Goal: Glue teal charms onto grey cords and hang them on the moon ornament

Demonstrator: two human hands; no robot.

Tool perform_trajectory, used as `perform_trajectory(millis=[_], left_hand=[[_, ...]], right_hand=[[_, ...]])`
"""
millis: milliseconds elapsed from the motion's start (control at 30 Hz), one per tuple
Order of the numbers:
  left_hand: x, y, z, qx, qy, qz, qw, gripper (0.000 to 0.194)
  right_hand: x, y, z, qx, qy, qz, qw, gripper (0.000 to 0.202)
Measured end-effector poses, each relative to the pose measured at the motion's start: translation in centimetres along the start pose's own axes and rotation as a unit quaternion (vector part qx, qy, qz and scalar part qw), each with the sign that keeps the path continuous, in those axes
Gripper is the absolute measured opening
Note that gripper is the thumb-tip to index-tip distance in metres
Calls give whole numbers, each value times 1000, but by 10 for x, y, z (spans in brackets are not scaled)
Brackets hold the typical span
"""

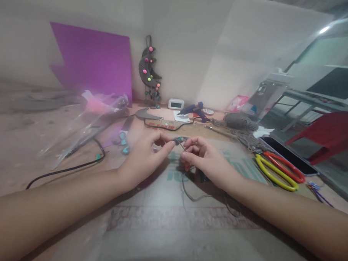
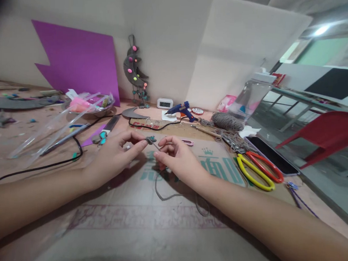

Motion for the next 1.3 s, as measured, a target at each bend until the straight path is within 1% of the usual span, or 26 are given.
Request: perform_trajectory(millis=[100, 167, 267, 367, 467, 600, 733, 867, 967, 1100, 1233, 1300], left_hand=[[-1, 2, 0, -7, -1, 1, 1000, 14], [-1, 3, 0, -11, 1, 1, 1000, 14], [-1, 4, -1, -17, 6, 1, 1000, 15], [-3, 5, -1, -22, 5, -4, 1000, 15], [-3, 6, -1, -22, 5, -8, 1000, 15], [-2, 6, -1, -18, 5, -15, 1000, 15], [1, 5, -3, -17, 9, -25, 1000, 15], [1, 8, -3, -31, 7, -34, 999, 16], [2, 8, -3, -28, 11, -39, 999, 15], [-1, 6, -2, -15, 3, -35, 999, 15], [-1, 5, -1, -11, 5, -29, 1000, 14], [0, 4, -1, -11, 6, -29, 999, 14]], right_hand=[[-13, -11, -2, 61, -68, -83, 992, 22], [-20, -17, -5, 94, -99, -122, 983, 18], [-22, -22, -6, 118, -100, -144, 977, 17], [-21, -20, -7, 111, -87, -162, 977, 18], [-22, -14, -7, 88, -89, -177, 976, 24], [-14, -6, -3, 41, -62, -124, 989, 32], [-6, 1, -1, -2, -47, -67, 997, 34], [-5, 6, -3, -26, -50, -64, 996, 36], [-7, 6, -5, -27, -47, -50, 997, 35], [-3, 4, -4, -15, -13, -32, 999, 34], [-8, -2, -4, 24, -36, -35, 998, 27], [-8, -3, -4, 30, -34, -49, 998, 26]])
Point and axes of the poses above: each hand's wrist, its own z-axis towards the middle knuckle, its own y-axis out of the palm, x = y × z, the point moved 10 cm from there along z, towards the middle knuckle, and after that the axes turned 6 degrees about y, right-handed, at the moved point
